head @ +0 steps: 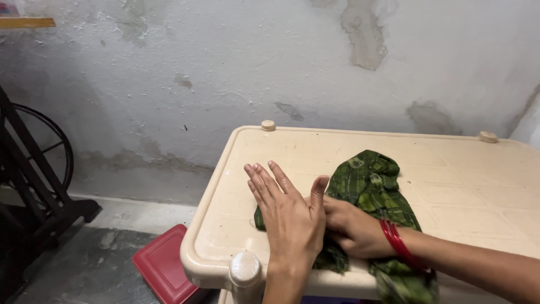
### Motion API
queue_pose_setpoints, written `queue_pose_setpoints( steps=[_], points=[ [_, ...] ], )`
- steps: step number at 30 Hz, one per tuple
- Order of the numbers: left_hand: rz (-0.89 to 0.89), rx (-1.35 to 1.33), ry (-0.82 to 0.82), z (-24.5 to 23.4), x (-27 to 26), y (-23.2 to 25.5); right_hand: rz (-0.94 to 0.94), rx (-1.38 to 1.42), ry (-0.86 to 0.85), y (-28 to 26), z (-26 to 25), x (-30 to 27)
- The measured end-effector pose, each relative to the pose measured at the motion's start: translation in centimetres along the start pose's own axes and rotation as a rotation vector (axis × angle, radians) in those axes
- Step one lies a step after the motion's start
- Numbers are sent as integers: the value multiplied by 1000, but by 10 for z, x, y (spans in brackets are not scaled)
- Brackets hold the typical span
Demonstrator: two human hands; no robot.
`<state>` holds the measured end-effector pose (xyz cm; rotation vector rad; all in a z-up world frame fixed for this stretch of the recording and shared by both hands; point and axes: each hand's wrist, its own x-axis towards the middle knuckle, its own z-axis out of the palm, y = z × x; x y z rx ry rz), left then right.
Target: The person wipes the top of a beige plastic storage unit with a white cloth, then dips a green cloth into a bucket of water and continues wiping the same surface. The person's bare feet are visible on the unit during the task.
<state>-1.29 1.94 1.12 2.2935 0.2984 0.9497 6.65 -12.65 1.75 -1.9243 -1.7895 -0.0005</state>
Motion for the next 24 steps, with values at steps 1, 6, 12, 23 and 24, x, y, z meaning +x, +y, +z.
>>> queue_pose_setpoints(
  steps=[1,6,12,23,24],
  points=[
    [2,-18,-3,0,-1,0,-13,-27,-16,-5,-2,-3],
    [5,45,35,10,4,-4,45,-43,-35,25,-14,31],
    [103,237,125,20,4,-16,64,-229,90,119,-34,99],
    [-39,162,-145,10,8,-20,540,-481,217,295,-94,59],
    [-51,180,-175,9,7,-20,538,-539,241,310,-103,33]
  ],
)
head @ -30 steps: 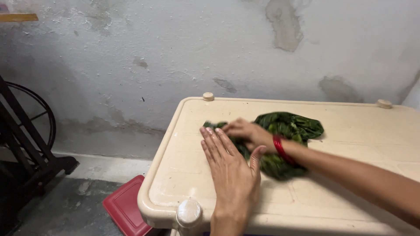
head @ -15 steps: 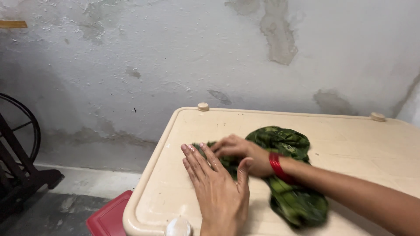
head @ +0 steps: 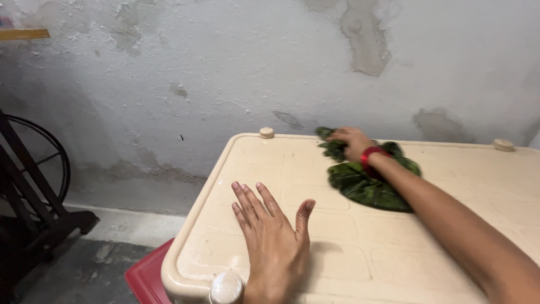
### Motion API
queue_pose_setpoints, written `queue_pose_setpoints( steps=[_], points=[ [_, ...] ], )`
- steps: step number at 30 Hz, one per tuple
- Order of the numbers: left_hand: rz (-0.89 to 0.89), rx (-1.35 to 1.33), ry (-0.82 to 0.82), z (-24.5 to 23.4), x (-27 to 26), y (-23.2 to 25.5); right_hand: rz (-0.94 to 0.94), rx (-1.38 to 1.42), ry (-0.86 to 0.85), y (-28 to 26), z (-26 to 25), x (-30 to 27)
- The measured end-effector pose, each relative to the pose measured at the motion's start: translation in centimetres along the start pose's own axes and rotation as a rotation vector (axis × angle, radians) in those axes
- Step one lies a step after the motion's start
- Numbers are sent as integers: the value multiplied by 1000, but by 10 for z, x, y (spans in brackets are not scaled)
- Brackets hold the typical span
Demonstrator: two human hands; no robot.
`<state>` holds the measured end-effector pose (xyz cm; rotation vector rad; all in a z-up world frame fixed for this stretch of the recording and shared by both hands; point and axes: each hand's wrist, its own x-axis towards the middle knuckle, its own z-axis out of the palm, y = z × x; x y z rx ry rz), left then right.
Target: The person wipes the top of a beige plastic storage unit with a white cloth, then dips a green cloth into a bucket of water and continues wiping the same surface. The person's bare feet are visible on the unit during the task.
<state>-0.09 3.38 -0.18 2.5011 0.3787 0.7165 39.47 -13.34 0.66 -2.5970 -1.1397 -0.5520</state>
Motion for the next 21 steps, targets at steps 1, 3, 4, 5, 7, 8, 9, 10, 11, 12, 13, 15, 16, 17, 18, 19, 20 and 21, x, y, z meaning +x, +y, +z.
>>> queue_pose_setpoints(
  steps=[1,3,4,5,7,8,9,10,11,12,13,15,16,17,18,19,20,21],
  points=[
    [-8,15,-26,-1,1,0,0,-52,41,31,-6,-13],
    [-20,39,-67,-3,1,1,79,-144,90,94,-21,-56],
    [-23,47,-83,-3,1,2,255,-178,8,124,-33,-78],
    [-26,55,-103,-4,0,3,305,-228,24,150,-44,-104],
    [-20,88,-77,-4,0,5,404,-284,49,187,-64,-149],
    [-16,103,-66,-4,0,6,454,-289,60,197,-72,-167],
    [-11,112,-71,-3,-1,8,503,-295,68,199,-76,-180],
    [-5,121,-76,-3,-2,9,491,-297,49,193,-77,-188],
    [1,129,-79,-3,-2,11,478,-300,33,179,-79,-190],
    [3,118,-76,-3,-2,12,465,-303,17,157,-82,-191],
    [4,108,-73,-4,-3,13,479,-244,-11,126,-86,-197],
    [15,78,-58,-5,-5,14,376,-150,-50,46,-94,-218],
    [26,60,-47,-6,-6,14,260,-116,-64,2,-99,-230],
    [37,41,-36,-5,-7,15,109,-73,-57,-42,-106,-244],
    [56,36,-31,-4,-9,15,-41,-29,-48,-83,-113,-258],
    [72,33,-28,-3,-11,15,-142,35,-55,-119,-119,-267],
    [88,30,-24,-1,-11,15,-243,100,-62,-145,-126,-269],
    [106,88,-75,1,-9,15,-277,146,-96,-159,-131,-262]
  ],
)
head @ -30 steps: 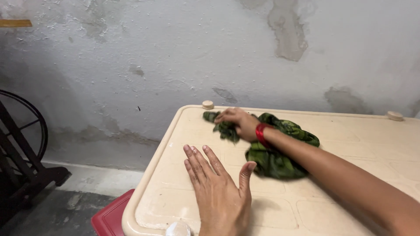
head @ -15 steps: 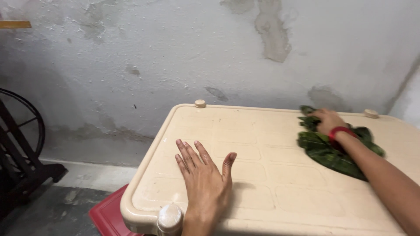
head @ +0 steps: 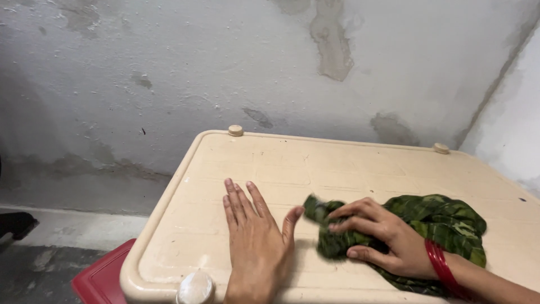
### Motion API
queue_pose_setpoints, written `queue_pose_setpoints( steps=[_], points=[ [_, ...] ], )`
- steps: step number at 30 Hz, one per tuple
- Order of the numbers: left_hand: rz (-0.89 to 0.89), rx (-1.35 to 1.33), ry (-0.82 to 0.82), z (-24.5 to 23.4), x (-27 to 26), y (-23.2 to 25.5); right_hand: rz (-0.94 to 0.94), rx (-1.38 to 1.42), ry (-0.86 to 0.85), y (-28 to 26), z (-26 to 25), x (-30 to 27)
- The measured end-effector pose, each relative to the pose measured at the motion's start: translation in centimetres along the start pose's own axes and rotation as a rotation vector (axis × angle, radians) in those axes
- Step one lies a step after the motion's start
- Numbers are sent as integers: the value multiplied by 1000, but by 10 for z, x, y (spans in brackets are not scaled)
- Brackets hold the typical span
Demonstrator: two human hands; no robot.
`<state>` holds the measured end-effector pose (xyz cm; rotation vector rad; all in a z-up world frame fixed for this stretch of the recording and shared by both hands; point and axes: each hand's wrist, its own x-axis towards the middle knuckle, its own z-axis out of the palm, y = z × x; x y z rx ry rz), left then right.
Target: The person wipes the top of a beige plastic storage unit with a white cloth, then dips a green cloth into a bucket of water and continues wiping the same surface. The person's bare feet are visible on the unit during the task.
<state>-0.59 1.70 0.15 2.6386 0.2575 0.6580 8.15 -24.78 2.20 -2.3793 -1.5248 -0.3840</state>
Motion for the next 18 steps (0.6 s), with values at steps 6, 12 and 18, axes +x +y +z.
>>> queue_pose_setpoints(
  steps=[6,12,18],
  points=[
    [114,98,62,22,8,-6,-184,82,26,79,17,77],
    [100,77,20,20,10,-6,24,-304,121,239,65,185],
    [28,65,-115,0,3,1,281,-463,45,214,77,190]
  ],
)
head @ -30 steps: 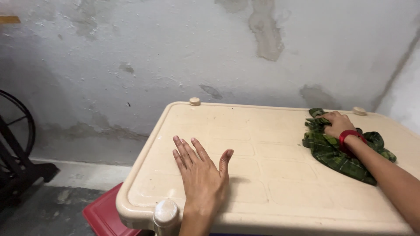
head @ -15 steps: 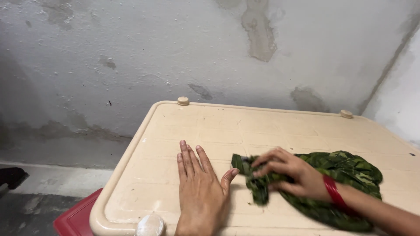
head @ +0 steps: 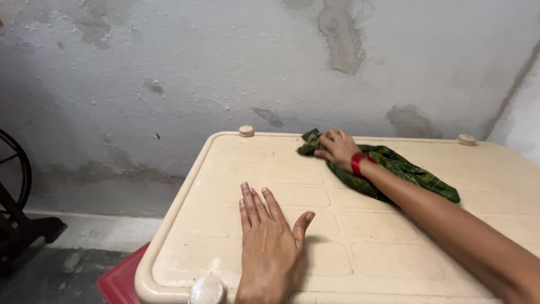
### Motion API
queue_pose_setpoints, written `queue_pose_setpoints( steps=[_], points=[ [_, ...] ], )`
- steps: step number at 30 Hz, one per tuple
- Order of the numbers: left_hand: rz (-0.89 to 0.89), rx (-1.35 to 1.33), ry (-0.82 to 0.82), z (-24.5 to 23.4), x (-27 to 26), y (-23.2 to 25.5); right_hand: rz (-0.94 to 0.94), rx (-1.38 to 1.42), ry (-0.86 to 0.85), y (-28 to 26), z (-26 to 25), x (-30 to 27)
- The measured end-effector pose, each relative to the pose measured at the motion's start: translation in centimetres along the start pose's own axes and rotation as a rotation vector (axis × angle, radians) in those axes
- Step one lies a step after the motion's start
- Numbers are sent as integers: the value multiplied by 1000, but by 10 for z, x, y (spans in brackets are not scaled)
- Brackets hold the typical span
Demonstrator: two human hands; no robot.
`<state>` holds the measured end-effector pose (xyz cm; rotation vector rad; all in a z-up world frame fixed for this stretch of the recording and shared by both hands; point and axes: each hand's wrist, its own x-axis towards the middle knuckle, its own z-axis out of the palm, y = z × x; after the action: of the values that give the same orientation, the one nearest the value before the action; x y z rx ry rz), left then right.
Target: The person wipes the top of a beige plastic storage unit with a white cloth, then dips a green cloth into a bucket of water and continues wiping the same surface. The person's bare feet are visible on the unit during the task.
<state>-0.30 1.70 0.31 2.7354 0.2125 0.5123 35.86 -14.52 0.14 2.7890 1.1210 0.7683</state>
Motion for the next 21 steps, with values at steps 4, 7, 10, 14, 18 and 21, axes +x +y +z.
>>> queue_pose_setpoints(
  steps=[4,7,10,14,18,21],
  points=[
    [20,-2,20,4,-2,-3,-255,135,39,-76,-66,-105],
    [43,-15,58,8,-1,-5,-468,357,42,-107,-138,-199],
    [108,-32,184,15,-2,-8,-515,496,-93,-89,-175,-244],
    [184,9,316,29,2,-6,-434,204,29,-7,-142,-229],
    [215,37,585,36,4,-1,197,-155,-119,73,-79,-167],
    [192,28,616,35,6,3,673,-131,-261,83,-34,-101]
  ],
)
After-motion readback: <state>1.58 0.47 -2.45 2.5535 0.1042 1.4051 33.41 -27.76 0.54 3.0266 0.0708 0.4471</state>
